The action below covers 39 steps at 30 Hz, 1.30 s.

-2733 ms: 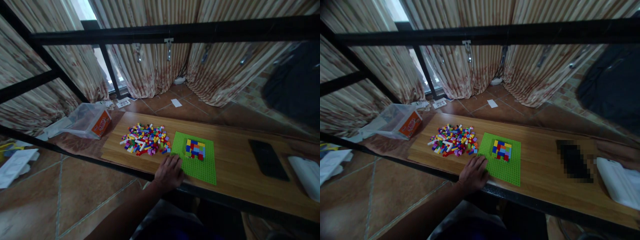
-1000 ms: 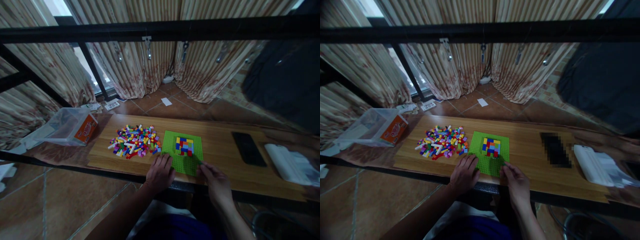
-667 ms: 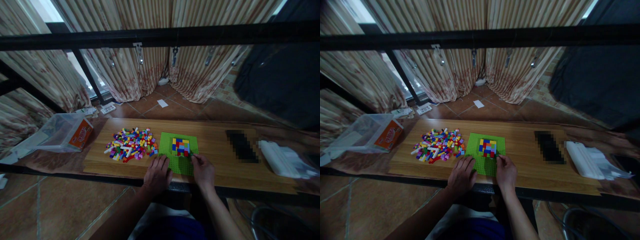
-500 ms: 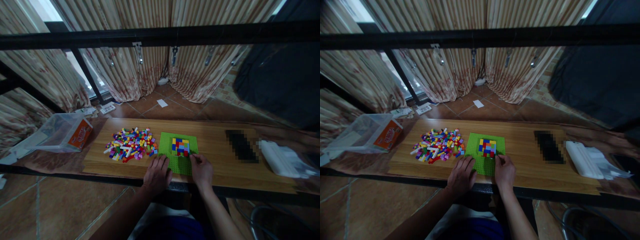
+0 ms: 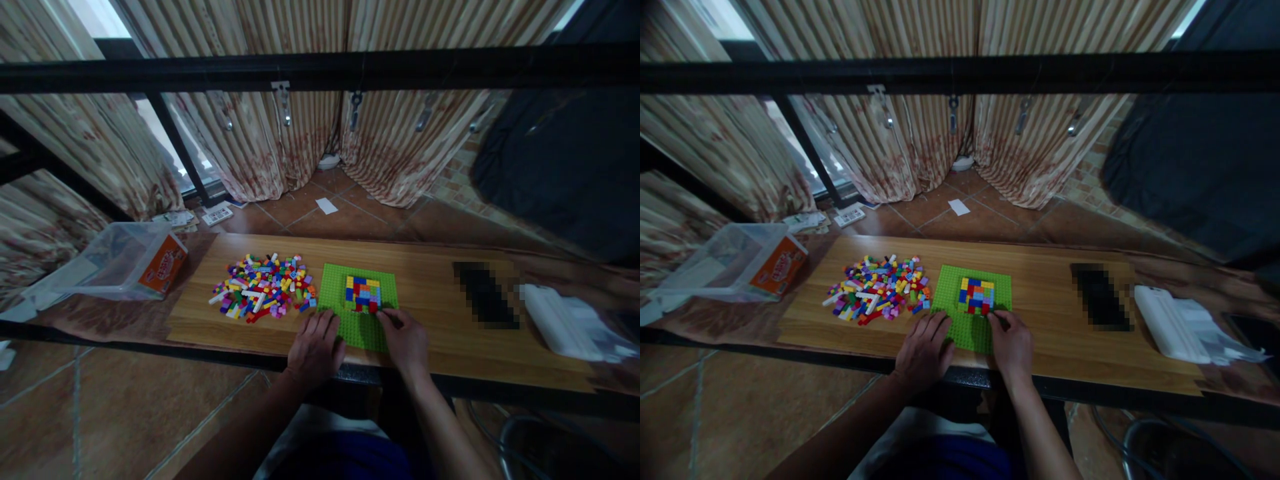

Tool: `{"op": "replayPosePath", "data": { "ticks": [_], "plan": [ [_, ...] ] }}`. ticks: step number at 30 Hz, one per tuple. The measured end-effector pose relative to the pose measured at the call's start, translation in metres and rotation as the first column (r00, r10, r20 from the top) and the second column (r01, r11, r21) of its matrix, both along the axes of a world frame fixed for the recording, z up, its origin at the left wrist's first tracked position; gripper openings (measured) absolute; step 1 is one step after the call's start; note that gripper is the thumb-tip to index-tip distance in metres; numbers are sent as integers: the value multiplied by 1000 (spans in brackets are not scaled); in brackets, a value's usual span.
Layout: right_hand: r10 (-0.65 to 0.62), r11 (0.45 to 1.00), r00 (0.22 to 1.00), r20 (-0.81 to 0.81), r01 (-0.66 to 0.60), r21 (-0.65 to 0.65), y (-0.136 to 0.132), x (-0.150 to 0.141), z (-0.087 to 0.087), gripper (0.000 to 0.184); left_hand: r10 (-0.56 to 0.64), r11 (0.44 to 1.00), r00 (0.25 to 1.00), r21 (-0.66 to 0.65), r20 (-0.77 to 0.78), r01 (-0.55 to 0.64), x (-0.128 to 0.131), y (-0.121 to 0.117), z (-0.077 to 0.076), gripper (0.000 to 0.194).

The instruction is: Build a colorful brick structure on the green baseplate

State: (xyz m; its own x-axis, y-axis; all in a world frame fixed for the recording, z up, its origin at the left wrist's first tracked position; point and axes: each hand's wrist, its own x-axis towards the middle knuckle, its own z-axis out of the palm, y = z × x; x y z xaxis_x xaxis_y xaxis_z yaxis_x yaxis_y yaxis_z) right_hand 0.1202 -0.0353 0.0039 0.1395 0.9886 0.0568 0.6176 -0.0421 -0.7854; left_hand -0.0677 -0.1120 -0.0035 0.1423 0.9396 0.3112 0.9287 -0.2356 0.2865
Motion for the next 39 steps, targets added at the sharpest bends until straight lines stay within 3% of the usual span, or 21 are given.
{"op": "replayPosePath", "data": {
  "ticks": [9,16,39],
  "plan": [
    [-23,991,997,-69,14,-133,8,11,0,45,1,1000,1000,5,4,-1,0,0,0,41],
    [26,996,999,-23,-28,-85,11,9,-1,41,-2,1000,1000,1,7,2,-1,0,1,42],
    [36,991,999,11,-34,-130,21,9,3,36,-8,1000,1000,-15,7,8,-1,0,-1,42]
  ]
}}
